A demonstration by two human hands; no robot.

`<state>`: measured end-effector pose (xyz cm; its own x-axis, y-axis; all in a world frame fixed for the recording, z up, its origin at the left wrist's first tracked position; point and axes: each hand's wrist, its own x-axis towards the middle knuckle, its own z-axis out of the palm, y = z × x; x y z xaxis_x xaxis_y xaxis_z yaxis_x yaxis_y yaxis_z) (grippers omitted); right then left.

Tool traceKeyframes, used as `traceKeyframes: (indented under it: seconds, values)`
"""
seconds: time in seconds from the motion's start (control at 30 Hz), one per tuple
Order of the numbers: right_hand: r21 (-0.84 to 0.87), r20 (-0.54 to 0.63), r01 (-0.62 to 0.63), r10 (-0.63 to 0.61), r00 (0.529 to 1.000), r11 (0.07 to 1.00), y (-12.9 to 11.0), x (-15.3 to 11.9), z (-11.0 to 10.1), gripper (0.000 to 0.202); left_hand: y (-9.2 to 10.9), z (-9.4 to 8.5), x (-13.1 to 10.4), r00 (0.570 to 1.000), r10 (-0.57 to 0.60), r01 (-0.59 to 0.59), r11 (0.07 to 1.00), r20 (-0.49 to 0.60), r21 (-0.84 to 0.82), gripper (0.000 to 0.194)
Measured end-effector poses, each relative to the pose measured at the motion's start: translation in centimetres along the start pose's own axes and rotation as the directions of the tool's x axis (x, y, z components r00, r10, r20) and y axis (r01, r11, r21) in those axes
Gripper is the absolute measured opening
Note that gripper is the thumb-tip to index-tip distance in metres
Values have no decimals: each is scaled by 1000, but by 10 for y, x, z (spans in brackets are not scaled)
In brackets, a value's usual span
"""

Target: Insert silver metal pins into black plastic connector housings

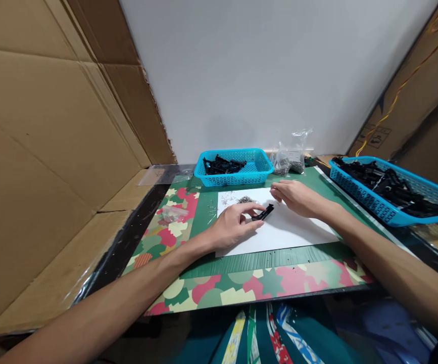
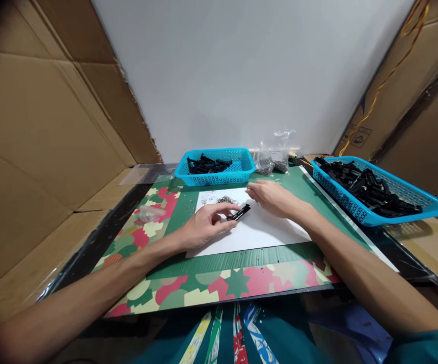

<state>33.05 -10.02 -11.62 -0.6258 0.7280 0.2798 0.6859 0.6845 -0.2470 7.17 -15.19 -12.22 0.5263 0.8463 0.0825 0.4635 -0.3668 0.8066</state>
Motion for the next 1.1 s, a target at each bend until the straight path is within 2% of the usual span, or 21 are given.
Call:
traceKeyframes:
  seconds: [0.13,0.37,0.53,0.67,0.93,1.1]
  values:
    - [-64,12,-5,6,1000,998,0,0,1,29,0,-1,-4,999,-20,18,999,-48,-50,55]
    - [-60,-17,45,-46,999,997,-13,-3,-5,39,0,-1,-6,993,1,-13,995,-119,-100,45]
    - [-51,-41,98,-101,994,994,-20,-5,-13,33,0,-2,-5,995,-37,18,982,-98,-188,47]
    - [-32,-46,94,-96,994,995,-21,-2,-15,32,-3,-4,-4,997,-46,30,966,-55,-256,48]
    - [-37,-79,71,-74,994,997,-22,-2,-11,31,-5,-4,-4,999,-28,19,970,-35,-241,45]
    - [2,-86,43,-43,995,999,-21,-1,-11,24,-9,-3,-3,997,-14,-2,974,-70,-228,49]
